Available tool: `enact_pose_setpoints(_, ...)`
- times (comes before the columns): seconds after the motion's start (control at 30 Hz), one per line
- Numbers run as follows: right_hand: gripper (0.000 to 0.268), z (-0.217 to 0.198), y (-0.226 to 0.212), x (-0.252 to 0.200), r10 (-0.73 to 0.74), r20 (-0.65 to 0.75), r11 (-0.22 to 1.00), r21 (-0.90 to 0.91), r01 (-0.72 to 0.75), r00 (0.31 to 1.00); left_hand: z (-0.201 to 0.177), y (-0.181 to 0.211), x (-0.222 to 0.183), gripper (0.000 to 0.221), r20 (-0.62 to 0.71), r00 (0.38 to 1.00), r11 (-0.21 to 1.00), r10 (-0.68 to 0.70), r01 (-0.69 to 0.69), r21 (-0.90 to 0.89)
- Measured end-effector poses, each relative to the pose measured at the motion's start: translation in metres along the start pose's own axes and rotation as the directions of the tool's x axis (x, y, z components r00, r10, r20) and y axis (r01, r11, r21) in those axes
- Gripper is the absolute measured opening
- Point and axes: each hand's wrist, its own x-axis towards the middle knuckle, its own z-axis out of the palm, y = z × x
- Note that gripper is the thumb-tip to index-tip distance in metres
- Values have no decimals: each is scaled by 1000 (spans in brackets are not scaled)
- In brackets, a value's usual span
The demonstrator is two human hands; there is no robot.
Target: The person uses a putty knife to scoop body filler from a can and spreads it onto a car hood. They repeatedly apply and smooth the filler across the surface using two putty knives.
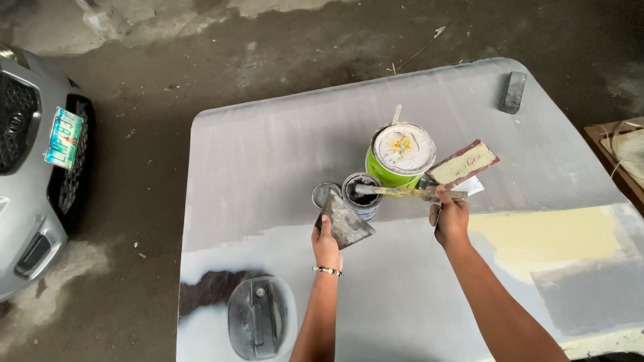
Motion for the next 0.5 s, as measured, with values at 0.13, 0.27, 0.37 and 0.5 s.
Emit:
enact_pose_setpoints(0.13,27,-2,0,-4,27,-15,1000,15,-27,1000,-1,-2,2,48,8,1000,1000,12,-12,-23)
enact_pose_setpoints(0.27,27,-8,14,2,43,-21,999,26,-43,999,-3,-6,7,49,4,1000,999,18,-18,-28)
enact_pose_setpoints(0.37,27,-11,13,3,53,-28,998,28,-52,998,-4,-12,16,50,3,999,999,32,-32,-24)
enact_pose_setpoints(0.5,27,-12,-5,-4,40,7,997,64,-40,999,0,-7,17,50,-9,999,999,34,-34,6)
